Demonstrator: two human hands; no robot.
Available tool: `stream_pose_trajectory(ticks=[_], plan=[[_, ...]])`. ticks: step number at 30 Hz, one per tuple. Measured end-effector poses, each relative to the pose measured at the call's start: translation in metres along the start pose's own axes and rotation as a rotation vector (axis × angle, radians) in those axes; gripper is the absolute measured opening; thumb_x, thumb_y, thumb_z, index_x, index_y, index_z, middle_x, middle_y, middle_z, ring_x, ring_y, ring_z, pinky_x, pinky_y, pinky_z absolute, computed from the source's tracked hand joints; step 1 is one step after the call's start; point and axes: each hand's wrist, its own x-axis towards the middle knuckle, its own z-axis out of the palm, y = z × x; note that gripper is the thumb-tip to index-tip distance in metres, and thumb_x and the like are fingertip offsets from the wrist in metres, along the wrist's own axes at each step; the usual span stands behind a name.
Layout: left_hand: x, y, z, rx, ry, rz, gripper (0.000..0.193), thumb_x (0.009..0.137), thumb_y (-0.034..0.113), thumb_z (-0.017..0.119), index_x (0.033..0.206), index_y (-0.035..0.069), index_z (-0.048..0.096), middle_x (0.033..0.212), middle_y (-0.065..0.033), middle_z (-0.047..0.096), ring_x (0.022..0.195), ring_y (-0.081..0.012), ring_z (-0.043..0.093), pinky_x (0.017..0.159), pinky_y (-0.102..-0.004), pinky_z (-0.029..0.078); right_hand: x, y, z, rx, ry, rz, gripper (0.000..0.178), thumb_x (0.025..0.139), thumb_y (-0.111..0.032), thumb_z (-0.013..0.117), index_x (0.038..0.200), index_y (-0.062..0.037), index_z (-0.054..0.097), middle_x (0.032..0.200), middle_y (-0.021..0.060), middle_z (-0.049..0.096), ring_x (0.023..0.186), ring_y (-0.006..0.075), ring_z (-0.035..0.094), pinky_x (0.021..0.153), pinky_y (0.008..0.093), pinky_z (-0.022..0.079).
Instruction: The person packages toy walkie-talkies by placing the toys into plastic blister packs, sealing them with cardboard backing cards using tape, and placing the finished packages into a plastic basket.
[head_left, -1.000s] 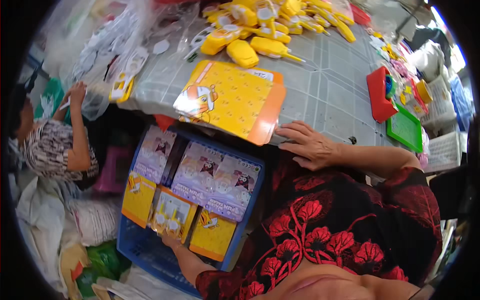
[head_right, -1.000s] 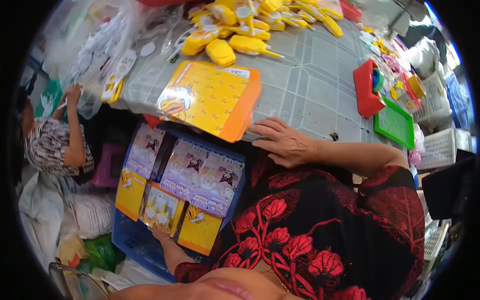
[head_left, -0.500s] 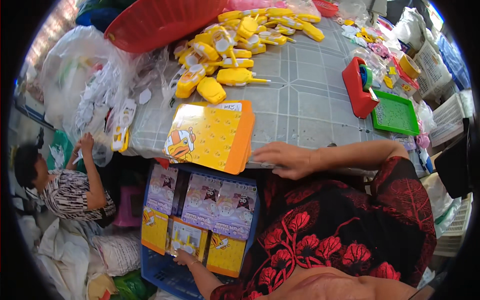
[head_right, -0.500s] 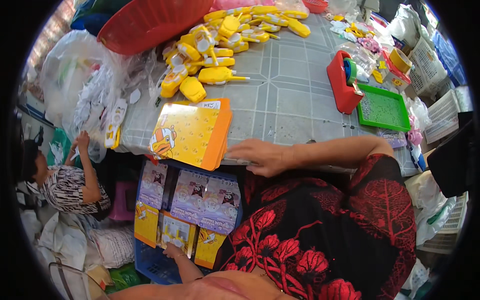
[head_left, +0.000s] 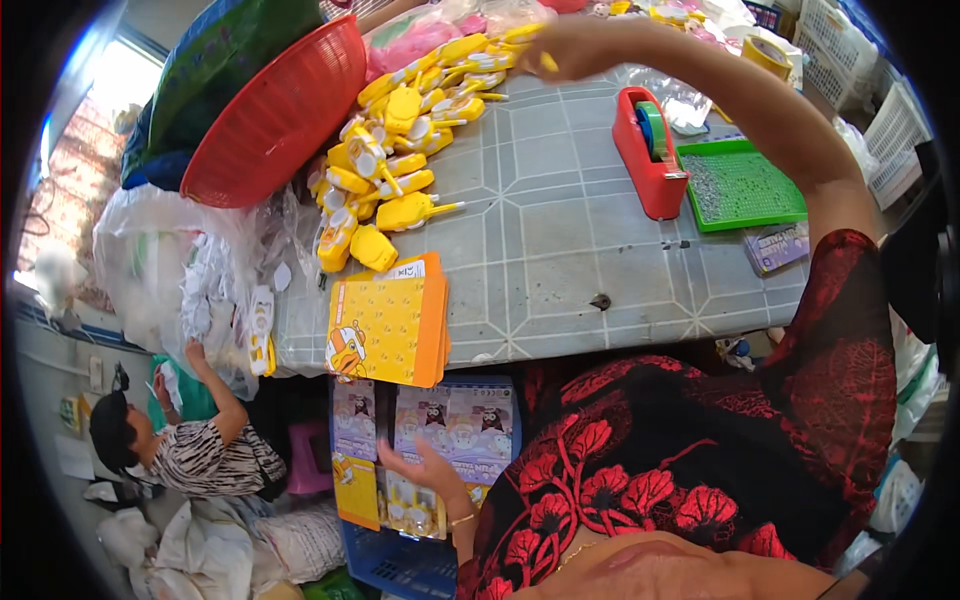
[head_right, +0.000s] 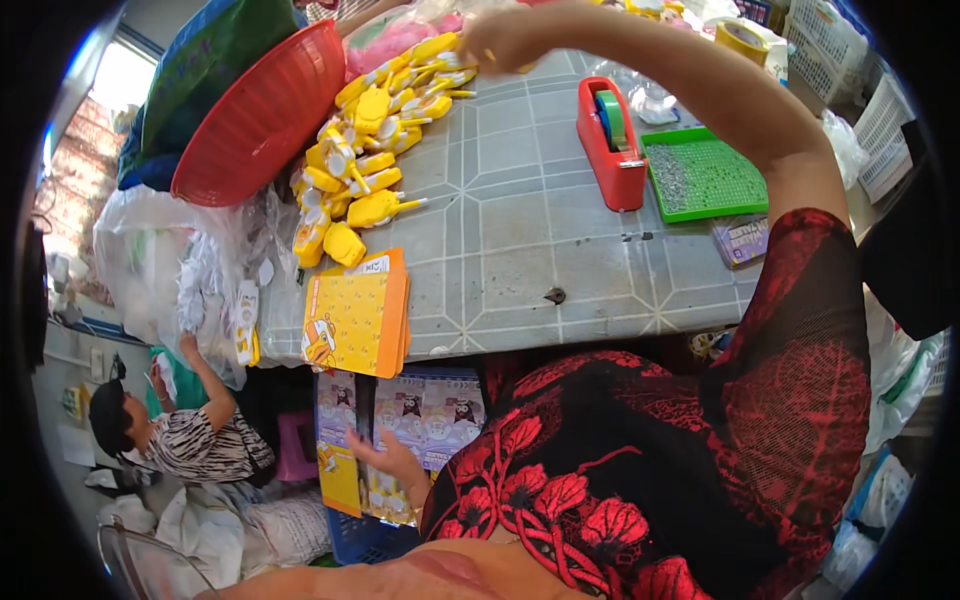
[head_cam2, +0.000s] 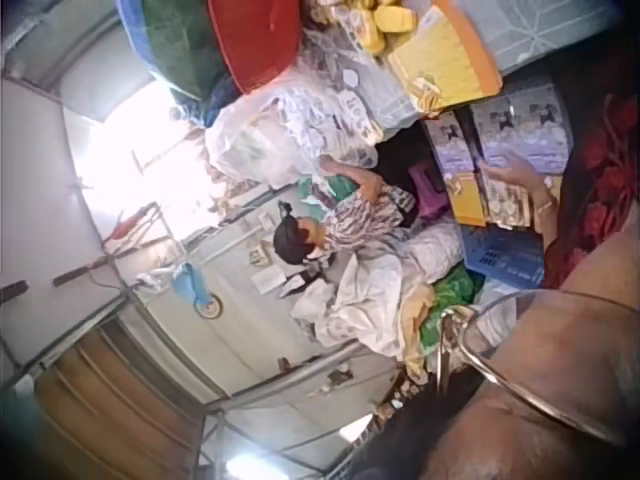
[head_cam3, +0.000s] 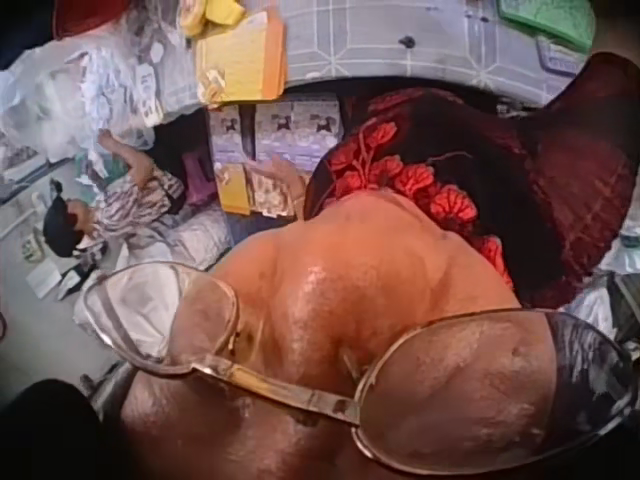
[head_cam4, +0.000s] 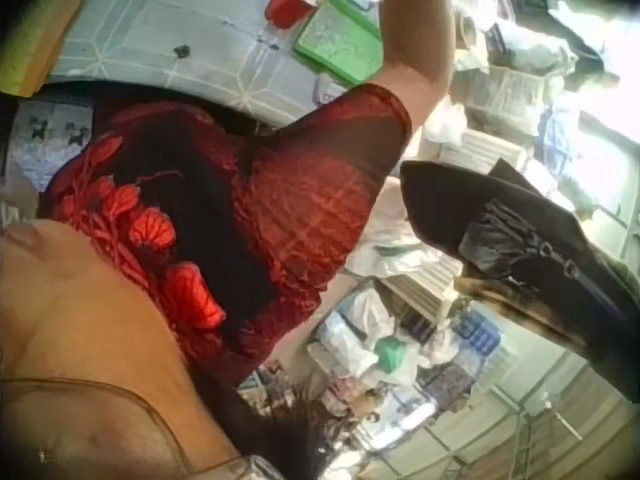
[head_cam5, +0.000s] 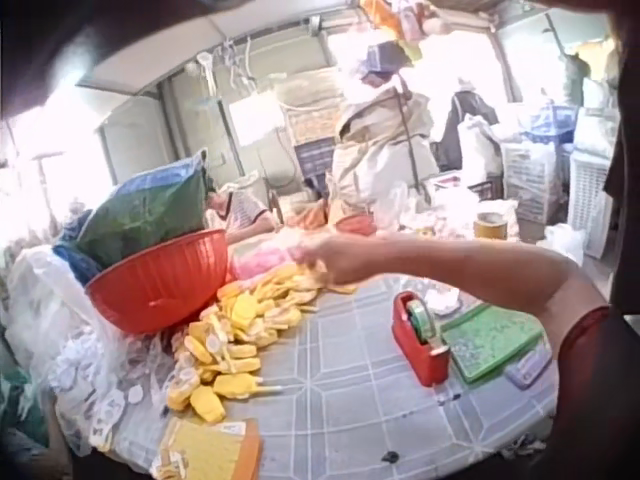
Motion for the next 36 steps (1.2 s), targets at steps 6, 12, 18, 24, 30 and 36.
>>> stream_pose_trajectory(ticks=[6,12,18,24,30,36], plan=[[0.045,0.169,0.103,-0.324,-0.377,0.409,0.04,0.082,0.005,0.062,0.119,-0.004,0.05,0.12,-0.0197,0.053,0.112,-0.0336,0.05,0.099,-0.041,0.037,-0.067,0.056,0.068,0.111,-0.247,-0.034,0.032,0.079,-0.016,0.058,0.108,-0.0026,0.061,0.098,0.0152,0.064,0.097,0.032,0.059,0.084,0.0419,0.046],[0.067,0.248,0.234,-0.365,-0.737,0.657,0.037,0.077,0.012,0.064,0.111,0.001,0.057,0.106,-0.0177,0.058,0.101,-0.0365,0.053,0.091,-0.0418,0.041,-0.098,0.052,0.051,0.196,-0.207,-0.143,0.032,0.077,-0.014,0.055,0.105,-0.0008,0.062,0.097,0.0172,0.064,0.096,0.0325,0.06,0.083,0.0408,0.047],[0.078,0.296,0.327,-0.197,-0.622,0.677,0.029,0.075,0.019,0.065,0.1,0.004,0.061,0.093,-0.0131,0.059,0.09,-0.0327,0.054,0.078,-0.0422,0.043,-0.085,0.085,0.027,0.299,0.17,-0.163,0.024,0.076,-0.011,0.054,0.097,-0.0031,0.063,0.085,0.017,0.065,0.084,0.0362,0.061,0.074,0.0429,0.047],[0.08,0.312,0.344,-0.05,-0.591,0.612,0.023,0.073,0.023,0.069,0.085,0.008,0.058,0.083,-0.0096,0.055,0.083,-0.0304,0.053,0.073,-0.0435,0.041,-0.033,0.154,0.028,0.095,0.114,0.005,0.02,0.072,-0.008,0.055,0.089,-0.0006,0.064,0.086,0.0191,0.064,0.089,0.0359,0.06,0.075,0.0443,0.047],[0.081,0.319,0.338,-0.109,-0.597,0.58,0.023,0.072,0.026,0.07,0.08,0.008,0.058,0.084,-0.0092,0.058,0.082,-0.0293,0.055,0.072,-0.0415,0.043,0.055,0.236,0.075,-0.031,-0.075,0.149,0.027,0.073,-0.006,0.055,0.097,-0.0009,0.065,0.1,0.0181,0.063,0.097,0.0339,0.059,0.085,0.0415,0.046],[0.086,0.312,0.337,-0.179,-0.552,0.553,0.02,0.071,0.022,0.071,0.078,0.009,0.058,0.079,-0.0076,0.056,0.077,-0.0276,0.054,0.069,-0.0399,0.042,0.143,0.234,0.114,-0.02,-0.144,0.251,0.038,0.074,-0.004,0.052,0.112,-0.0032,0.06,0.111,0.0214,0.06,0.107,0.0346,0.057,0.088,0.04,0.046]])
